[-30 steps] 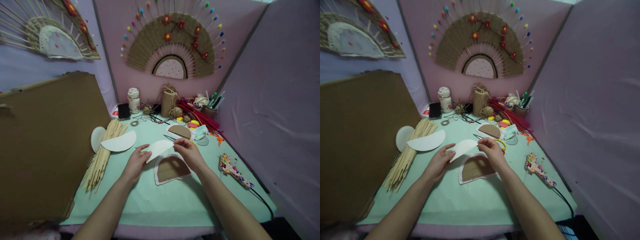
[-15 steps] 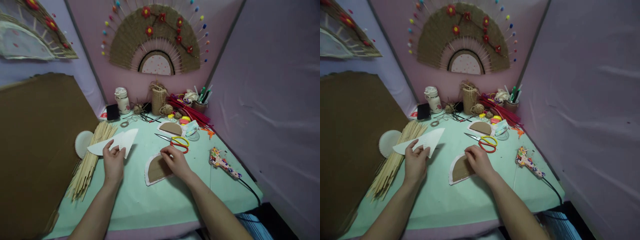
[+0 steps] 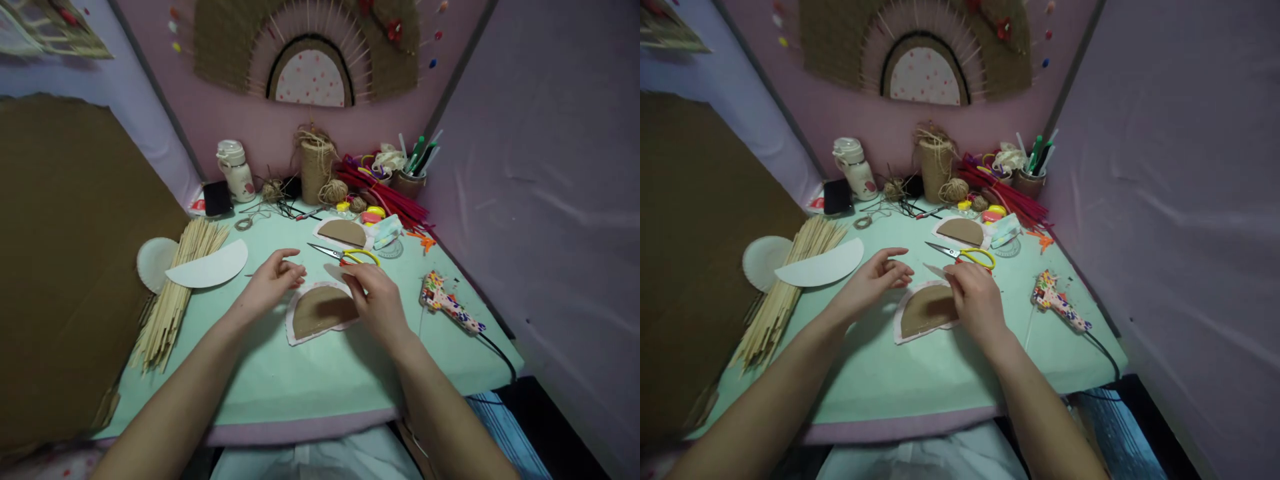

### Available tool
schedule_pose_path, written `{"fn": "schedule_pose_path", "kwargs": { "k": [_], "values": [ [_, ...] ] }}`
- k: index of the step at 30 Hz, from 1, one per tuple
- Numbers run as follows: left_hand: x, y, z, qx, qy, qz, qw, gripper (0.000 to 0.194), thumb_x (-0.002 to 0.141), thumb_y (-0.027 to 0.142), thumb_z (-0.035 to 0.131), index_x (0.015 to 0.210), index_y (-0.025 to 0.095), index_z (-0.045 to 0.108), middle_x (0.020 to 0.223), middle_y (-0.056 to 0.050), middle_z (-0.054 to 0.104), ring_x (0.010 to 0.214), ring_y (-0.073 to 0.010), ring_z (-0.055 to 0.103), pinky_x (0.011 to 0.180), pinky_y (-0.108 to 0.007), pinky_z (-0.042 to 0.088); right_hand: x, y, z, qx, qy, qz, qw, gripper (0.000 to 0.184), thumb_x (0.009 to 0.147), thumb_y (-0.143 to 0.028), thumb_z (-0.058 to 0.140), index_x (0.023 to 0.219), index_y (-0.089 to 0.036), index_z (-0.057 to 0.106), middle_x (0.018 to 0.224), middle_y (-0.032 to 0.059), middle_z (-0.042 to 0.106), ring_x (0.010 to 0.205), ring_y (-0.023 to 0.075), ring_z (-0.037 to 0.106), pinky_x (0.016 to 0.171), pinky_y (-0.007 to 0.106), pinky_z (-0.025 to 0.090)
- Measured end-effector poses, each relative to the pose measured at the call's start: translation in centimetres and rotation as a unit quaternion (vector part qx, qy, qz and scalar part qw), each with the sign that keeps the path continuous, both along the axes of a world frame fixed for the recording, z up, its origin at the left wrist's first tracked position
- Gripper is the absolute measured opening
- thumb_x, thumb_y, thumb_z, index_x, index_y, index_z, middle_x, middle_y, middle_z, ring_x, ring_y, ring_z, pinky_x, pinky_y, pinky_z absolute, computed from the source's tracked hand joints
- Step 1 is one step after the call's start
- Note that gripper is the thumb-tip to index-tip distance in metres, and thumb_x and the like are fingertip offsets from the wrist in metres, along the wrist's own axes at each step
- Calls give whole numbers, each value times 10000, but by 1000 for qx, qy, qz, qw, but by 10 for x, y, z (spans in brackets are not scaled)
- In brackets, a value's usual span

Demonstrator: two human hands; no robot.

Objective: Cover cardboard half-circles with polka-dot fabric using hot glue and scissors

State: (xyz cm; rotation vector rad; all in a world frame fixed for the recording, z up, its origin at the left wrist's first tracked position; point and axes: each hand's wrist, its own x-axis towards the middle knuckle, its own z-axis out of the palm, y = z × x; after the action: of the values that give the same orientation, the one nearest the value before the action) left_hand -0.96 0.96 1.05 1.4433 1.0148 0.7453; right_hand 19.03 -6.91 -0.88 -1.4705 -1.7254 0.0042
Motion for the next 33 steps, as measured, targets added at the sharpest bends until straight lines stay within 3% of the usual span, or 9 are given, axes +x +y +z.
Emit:
{"fn": "schedule_pose_path", "kwargs": {
  "k": [3, 6, 9, 16, 23, 33],
  "values": [
    [-7, 12, -24, 110, 157, 10, 981, 391, 772, 334, 648, 1128, 182, 591, 988, -77, 654, 948, -229, 623, 870, -398, 492, 14, -16, -1, -72, 15, -3, 997, 186, 919, -225, 508, 923, -221, 694, 878, 65, 724, 821, 223, 654, 728, 330, 495],
    [-13, 12, -37, 222, 240, -93, 940, 300, 804, 285, 609, 1089, 207, 660, 1137, -95, 620, 1091, -258, 547, 969, -422, 431, 21, -33, -8, -81, 32, -15, 996, 177, 909, -222, 531, 927, -224, 707, 911, 68, 722, 859, 224, 658, 752, 347, 513],
    [-15, 9, -37, 285, 267, -198, 899, 265, 850, 254, 556, 1067, 251, 707, 1255, -80, 567, 1177, -273, 453, 1023, -432, 369, 20, -48, -22, -69, 30, -40, 996, 195, 909, -203, 538, 971, -234, 721, 938, 66, 724, 881, 220, 665, 768, 364, 529],
    [-13, 7, -37, 257, 335, -260, 868, 379, 893, 247, 475, 1204, 353, 665, 1417, -30, 500, 1211, -307, 398, 1010, -470, 321, 1, -62, -50, -23, -67, -118, 990, 252, 912, -133, 517, 1060, -216, 703, 937, 74, 738, 862, 220, 656, 773, 383, 529],
    [-11, 4, -39, 254, 360, -252, 861, 384, 899, 269, 444, 1196, 365, 668, 1438, -35, 481, 1228, -329, 380, 967, -485, 337, -14, -66, -54, -65, -101, -101, 988, 228, 923, -146, 517, 1067, -189, 689, 962, 95, 739, 886, 242, 644, 790, 399, 531],
    [-11, 1, -42, 266, 359, -240, 862, 375, 892, 245, 469, 1182, 365, 673, 1450, -43, 480, 1229, -342, 376, 938, -497, 320, -30, -68, -54, -68, -125, -65, 988, 259, 918, -97, 490, 1088, -141, 680, 961, 129, 729, 888, 260, 624, 802, 421, 521]
  ]
}}
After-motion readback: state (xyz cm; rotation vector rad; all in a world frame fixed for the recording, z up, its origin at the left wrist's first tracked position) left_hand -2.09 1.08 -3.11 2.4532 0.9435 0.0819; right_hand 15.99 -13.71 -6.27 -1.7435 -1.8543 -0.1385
